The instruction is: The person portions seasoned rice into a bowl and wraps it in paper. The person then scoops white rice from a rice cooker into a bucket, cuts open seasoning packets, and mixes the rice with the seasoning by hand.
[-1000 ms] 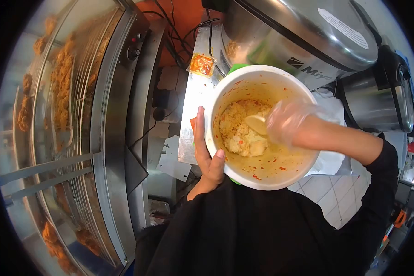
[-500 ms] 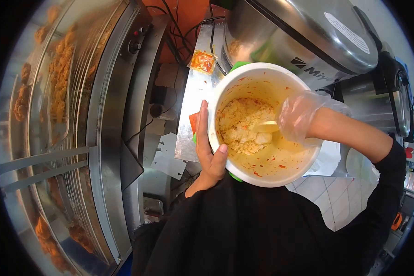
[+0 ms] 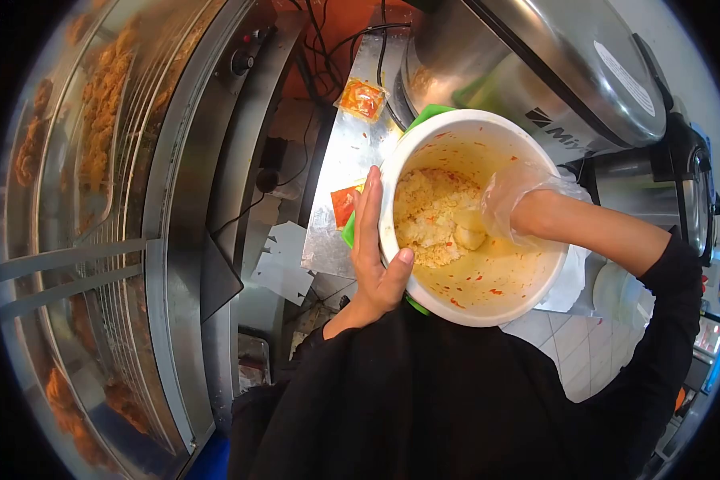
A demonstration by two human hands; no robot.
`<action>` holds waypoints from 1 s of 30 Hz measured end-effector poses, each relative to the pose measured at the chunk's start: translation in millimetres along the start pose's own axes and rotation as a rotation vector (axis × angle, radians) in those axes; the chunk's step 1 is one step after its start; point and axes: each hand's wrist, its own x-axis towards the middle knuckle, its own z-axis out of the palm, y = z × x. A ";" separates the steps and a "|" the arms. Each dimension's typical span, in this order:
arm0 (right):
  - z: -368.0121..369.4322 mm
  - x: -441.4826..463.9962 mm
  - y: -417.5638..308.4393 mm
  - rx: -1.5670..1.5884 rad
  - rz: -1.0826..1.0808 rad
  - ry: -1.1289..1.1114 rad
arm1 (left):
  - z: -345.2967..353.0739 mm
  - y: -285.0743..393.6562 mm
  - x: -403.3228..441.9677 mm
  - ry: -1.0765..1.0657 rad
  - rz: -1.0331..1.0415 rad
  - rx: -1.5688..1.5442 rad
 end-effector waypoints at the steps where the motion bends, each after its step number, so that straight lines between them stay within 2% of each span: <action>1: -11.3 -1.5 -3.2 0.010 0.009 -0.004 | -0.2 -0.3 0.4 -0.006 0.005 0.011; 3: -85.8 -15.1 -25.9 0.018 0.118 -0.035 | -0.5 0.4 0.7 -0.009 0.007 0.014; 6: -104.6 -20.3 -27.6 -0.005 0.094 -0.072 | -0.7 0.9 0.9 -0.013 0.004 0.017; 9: -16.1 -3.5 -3.3 0.160 0.073 -0.122 | 1.1 0.7 0.6 -0.013 -0.004 -0.013; 10: -21.0 -10.3 -4.6 0.160 0.074 -0.123 | 1.3 0.6 0.6 -0.005 -0.010 -0.036; 12: -40.0 -27.3 -9.3 0.081 -0.137 0.007 | 0.0 -0.5 1.2 -0.009 0.007 -0.019; 16: 2.0 -4.4 -5.4 0.083 -0.177 0.111 | 0.5 -1.4 0.1 -0.008 0.013 -0.041; 19: -6.8 3.1 -14.6 0.034 -0.014 -0.158 | 1.4 -0.9 0.1 -0.010 -0.002 -0.078; 21: -17.8 -4.6 -14.6 -0.296 -0.086 0.290 | 1.9 -3.4 -0.8 -0.008 0.031 -0.065; 22: -29.7 -4.5 -20.2 -0.296 -0.087 0.288 | 2.4 -4.6 -1.3 -0.003 0.068 -0.046; 24: -52.6 0.8 -35.4 -0.238 0.188 0.209 | 2.5 -3.6 -2.9 -0.007 0.086 0.008; 25: -46.3 0.7 -33.0 -0.240 0.183 0.207 | 1.7 -2.1 -4.0 -0.015 0.107 0.063; 27: -30.0 -1.4 -20.2 -0.291 0.027 0.359 | 1.8 -1.2 -4.4 -0.010 0.108 0.074; 28: -43.4 -2.0 -23.1 -0.299 0.029 0.360 | 2.6 -2.7 -5.4 -0.004 0.099 0.030; 30: -87.2 -8.1 -34.9 -0.105 0.207 -0.150 | 2.6 -3.3 -4.0 0.014 0.092 -0.009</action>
